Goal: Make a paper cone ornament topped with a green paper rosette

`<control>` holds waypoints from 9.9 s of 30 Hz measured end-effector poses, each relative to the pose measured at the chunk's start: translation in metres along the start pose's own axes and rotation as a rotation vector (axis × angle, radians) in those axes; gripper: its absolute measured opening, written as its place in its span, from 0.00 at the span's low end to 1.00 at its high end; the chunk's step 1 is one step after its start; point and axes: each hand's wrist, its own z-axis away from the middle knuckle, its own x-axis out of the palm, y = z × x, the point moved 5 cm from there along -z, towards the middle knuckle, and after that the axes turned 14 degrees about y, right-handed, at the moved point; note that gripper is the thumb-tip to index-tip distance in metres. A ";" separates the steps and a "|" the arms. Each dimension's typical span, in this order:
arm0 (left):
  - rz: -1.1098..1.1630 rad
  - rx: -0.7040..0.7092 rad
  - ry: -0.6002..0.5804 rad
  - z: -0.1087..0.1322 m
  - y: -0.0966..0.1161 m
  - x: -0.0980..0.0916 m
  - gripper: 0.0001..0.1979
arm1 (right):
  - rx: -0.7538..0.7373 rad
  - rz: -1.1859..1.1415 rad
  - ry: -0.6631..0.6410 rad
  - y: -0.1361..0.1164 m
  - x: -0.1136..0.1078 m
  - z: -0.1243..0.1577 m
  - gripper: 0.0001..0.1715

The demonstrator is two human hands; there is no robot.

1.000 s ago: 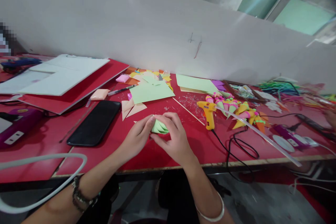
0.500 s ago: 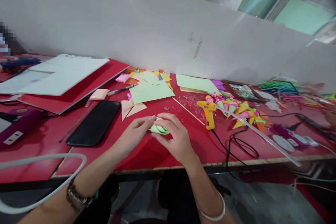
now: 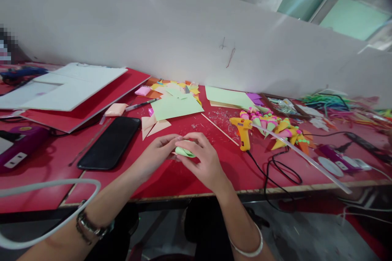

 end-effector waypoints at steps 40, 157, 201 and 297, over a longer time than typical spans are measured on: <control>-0.011 -0.098 -0.085 -0.003 0.002 -0.001 0.10 | 0.147 -0.035 0.093 0.004 -0.007 -0.004 0.11; -1.005 0.915 -0.065 0.000 0.031 -0.002 0.12 | 0.964 -0.939 0.457 0.051 -0.002 0.011 0.11; 0.153 -0.079 0.051 0.003 0.004 0.004 0.08 | 0.182 0.045 0.206 0.008 0.003 0.001 0.25; -0.304 0.383 -0.268 0.021 0.031 0.013 0.08 | 0.515 -0.517 0.219 0.017 -0.014 -0.001 0.07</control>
